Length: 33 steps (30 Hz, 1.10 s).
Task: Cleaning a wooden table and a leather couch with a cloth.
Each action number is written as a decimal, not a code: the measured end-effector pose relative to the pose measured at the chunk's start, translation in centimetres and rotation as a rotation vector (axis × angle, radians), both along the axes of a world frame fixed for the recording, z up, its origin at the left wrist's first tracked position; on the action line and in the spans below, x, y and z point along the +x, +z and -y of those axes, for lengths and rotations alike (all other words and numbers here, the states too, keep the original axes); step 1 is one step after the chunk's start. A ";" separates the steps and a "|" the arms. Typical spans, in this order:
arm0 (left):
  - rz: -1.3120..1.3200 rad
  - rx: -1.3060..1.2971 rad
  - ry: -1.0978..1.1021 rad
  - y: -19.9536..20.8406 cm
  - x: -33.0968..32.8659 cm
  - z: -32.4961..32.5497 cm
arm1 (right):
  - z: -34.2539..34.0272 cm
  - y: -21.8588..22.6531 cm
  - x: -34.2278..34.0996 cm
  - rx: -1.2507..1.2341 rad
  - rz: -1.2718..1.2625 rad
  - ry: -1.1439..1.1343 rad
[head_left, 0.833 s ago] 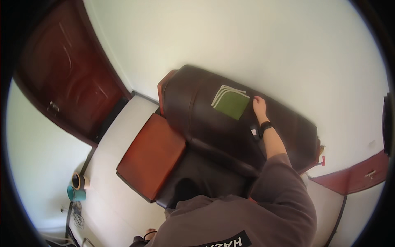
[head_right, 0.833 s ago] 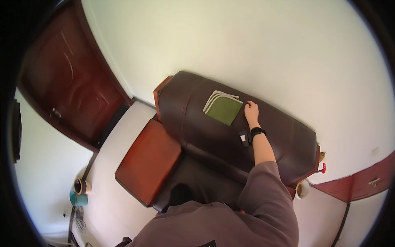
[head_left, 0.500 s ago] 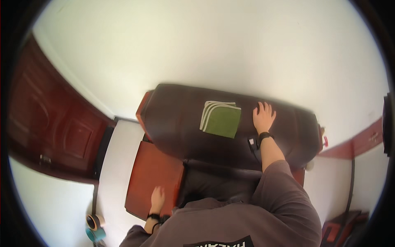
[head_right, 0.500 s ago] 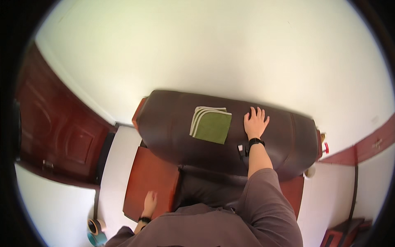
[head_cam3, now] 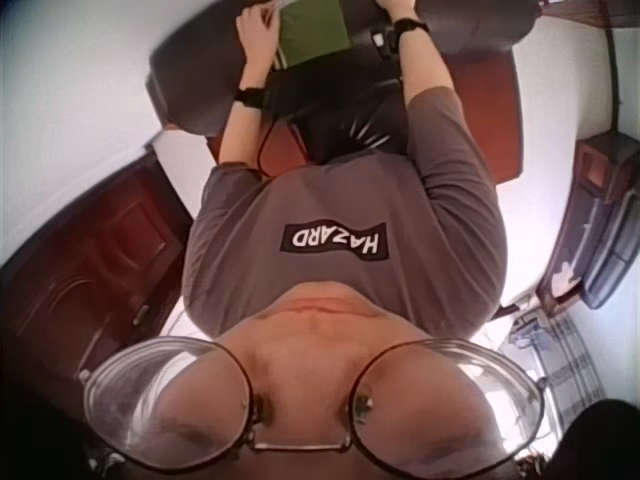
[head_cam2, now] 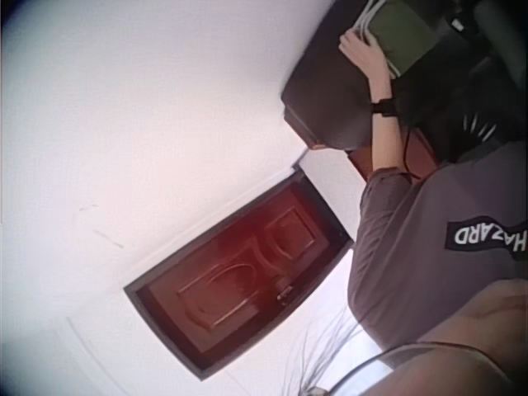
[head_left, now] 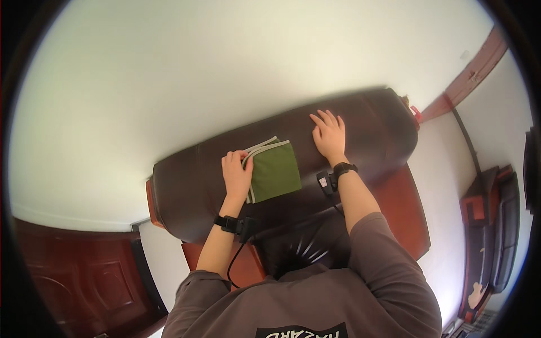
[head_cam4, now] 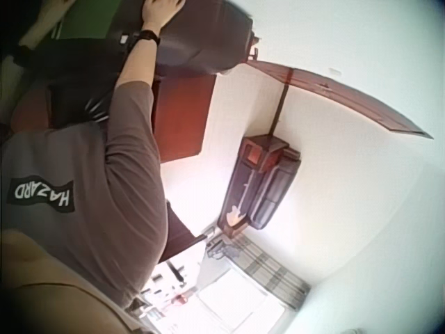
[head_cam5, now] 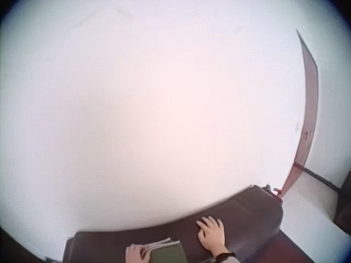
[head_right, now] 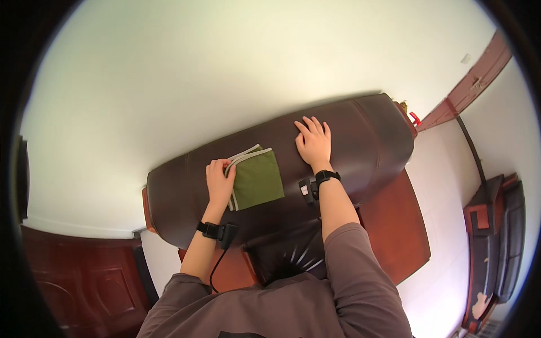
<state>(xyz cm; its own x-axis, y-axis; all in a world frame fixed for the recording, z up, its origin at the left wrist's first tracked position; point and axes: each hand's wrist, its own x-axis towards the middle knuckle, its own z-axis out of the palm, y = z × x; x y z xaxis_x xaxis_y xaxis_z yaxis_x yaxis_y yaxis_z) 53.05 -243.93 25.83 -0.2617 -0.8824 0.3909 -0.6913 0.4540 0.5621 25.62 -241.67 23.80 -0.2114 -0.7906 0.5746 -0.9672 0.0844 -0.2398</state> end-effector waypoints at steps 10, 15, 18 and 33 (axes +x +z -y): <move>-0.095 0.139 0.060 0.7 0.9 0.9 | 0.2 -0.1 -0.2 -0.005 0.042 -0.018; -0.133 0.061 0.143 0.8 0.1 0.4 | 0.4 0.0 -0.2 -0.021 0.048 0.000; 0.141 -0.316 0.161 2.1 -2.4 -2.8 | 0.3 -0.2 0.0 -0.005 0.045 -0.001; 0.495 -0.198 0.014 0.0 -3.8 -2.3 | 0.7 -0.5 0.6 0.022 0.037 -0.002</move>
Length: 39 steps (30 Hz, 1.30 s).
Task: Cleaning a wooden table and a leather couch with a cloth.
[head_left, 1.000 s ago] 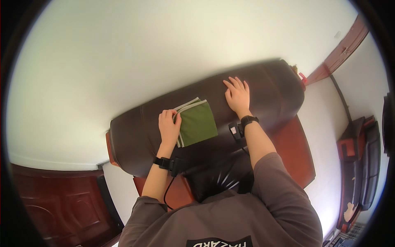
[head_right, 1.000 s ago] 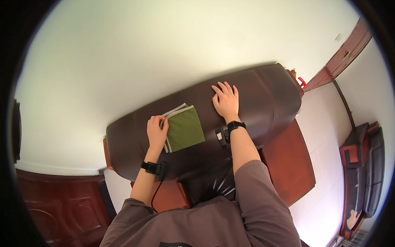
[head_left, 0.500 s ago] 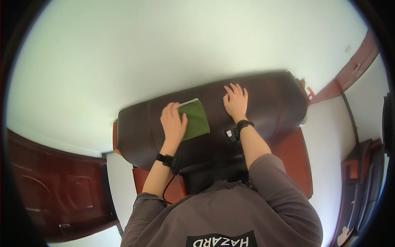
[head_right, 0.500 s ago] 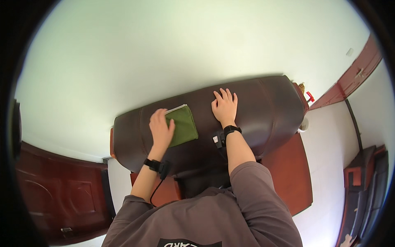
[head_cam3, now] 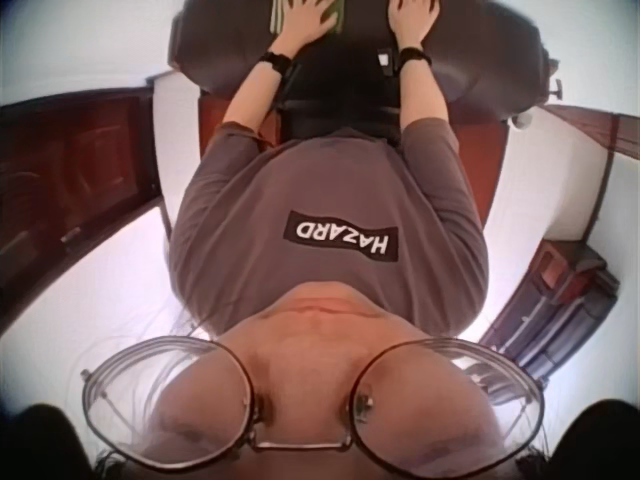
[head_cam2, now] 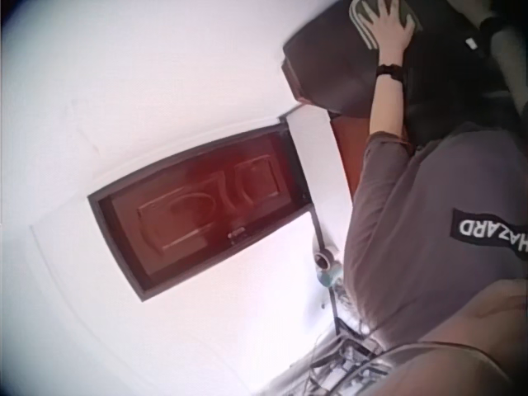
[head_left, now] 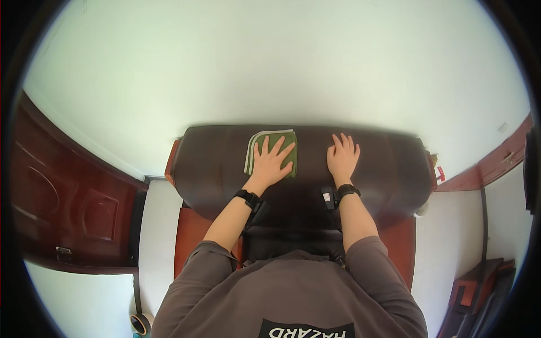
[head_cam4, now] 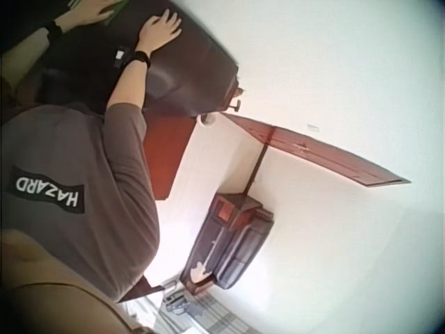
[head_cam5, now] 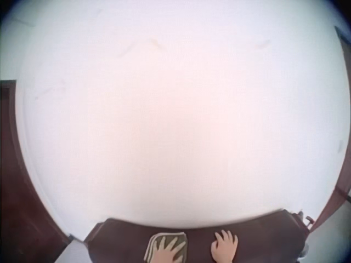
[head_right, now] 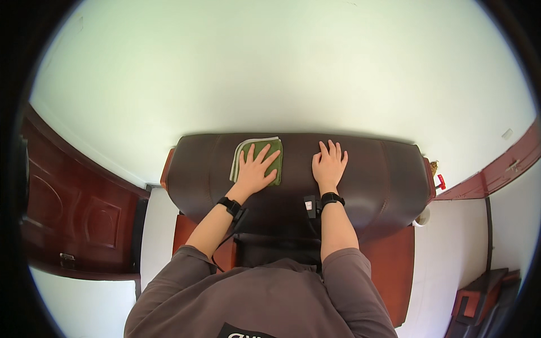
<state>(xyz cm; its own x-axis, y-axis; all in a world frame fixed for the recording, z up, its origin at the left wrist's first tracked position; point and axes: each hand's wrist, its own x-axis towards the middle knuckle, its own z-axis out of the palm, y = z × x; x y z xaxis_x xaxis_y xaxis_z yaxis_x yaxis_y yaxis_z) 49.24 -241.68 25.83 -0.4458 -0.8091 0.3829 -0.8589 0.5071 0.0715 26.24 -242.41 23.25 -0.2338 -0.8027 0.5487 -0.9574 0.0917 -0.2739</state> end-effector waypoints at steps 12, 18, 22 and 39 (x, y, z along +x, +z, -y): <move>0.024 0.321 0.547 -1.1 15.3 8.3 | -0.1 0.0 0.0 0.017 -0.009 -0.009; -0.061 0.323 0.808 -0.9 24.4 6.6 | 0.0 0.2 0.1 -0.036 -0.037 -0.009; -0.121 0.246 0.870 -1.8 25.8 5.1 | 0.3 -0.1 -0.2 -0.020 -0.055 -0.012; -0.098 -0.020 0.677 -5.1 17.4 -3.6 | 0.8 -0.7 -0.8 0.005 -0.091 -0.009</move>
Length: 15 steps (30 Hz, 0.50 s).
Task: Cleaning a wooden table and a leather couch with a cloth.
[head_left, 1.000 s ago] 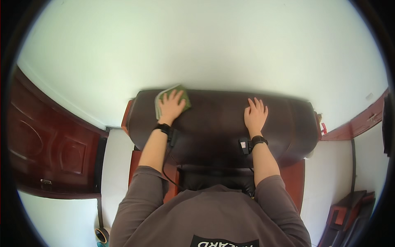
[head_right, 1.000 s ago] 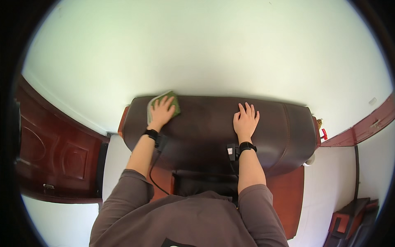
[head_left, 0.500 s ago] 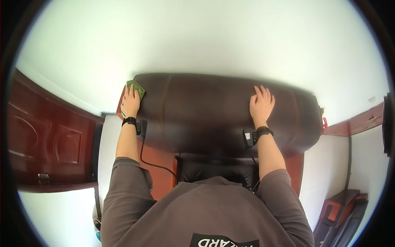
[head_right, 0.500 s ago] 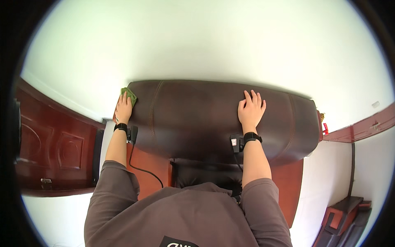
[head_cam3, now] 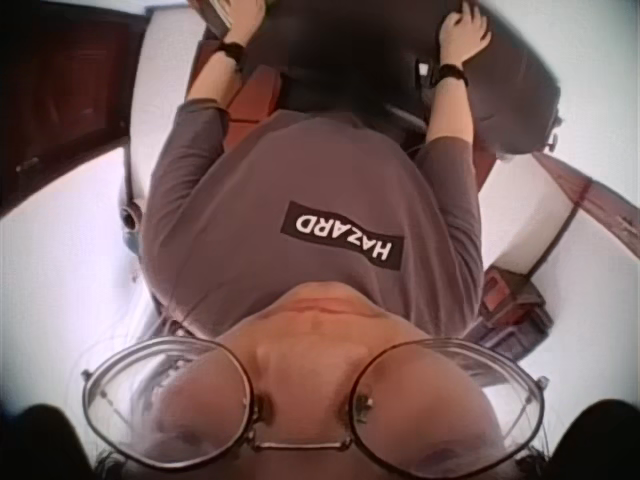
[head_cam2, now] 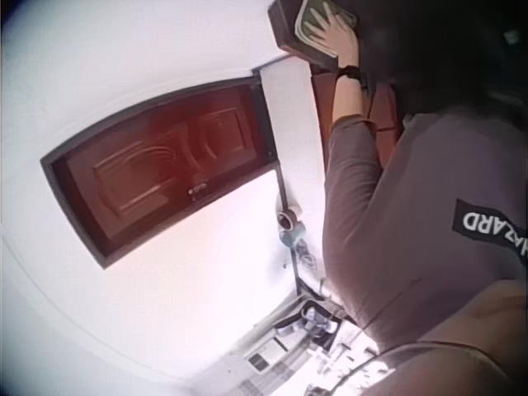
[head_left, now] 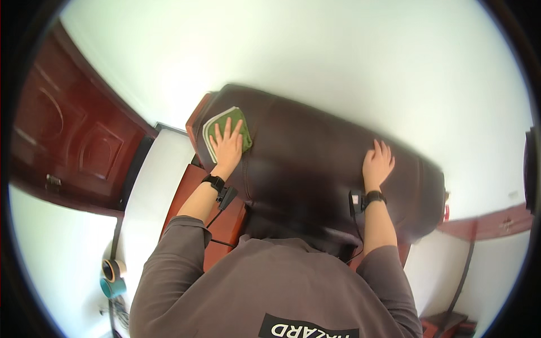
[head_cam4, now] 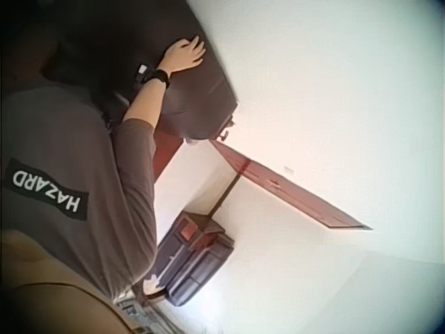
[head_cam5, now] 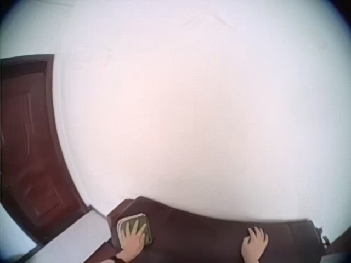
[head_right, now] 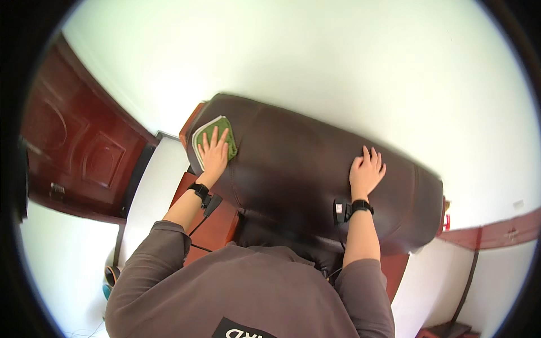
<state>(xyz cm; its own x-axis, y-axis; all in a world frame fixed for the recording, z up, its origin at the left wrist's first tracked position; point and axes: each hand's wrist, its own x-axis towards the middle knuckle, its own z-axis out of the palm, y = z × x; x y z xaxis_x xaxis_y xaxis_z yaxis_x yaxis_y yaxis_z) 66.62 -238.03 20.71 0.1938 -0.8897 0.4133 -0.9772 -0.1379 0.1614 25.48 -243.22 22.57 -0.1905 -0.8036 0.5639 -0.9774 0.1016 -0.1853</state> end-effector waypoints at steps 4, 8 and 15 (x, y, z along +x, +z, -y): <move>-0.057 0.082 -0.021 2.0 0.3 0.7 | -0.2 -0.6 0.4 0.053 -0.009 0.000; -0.056 0.141 -0.075 2.6 1.0 2.2 | -0.4 -0.3 0.7 0.063 -0.069 0.003; -0.002 0.318 -0.065 2.8 0.7 3.9 | -0.2 -0.4 0.1 0.126 -0.036 -0.019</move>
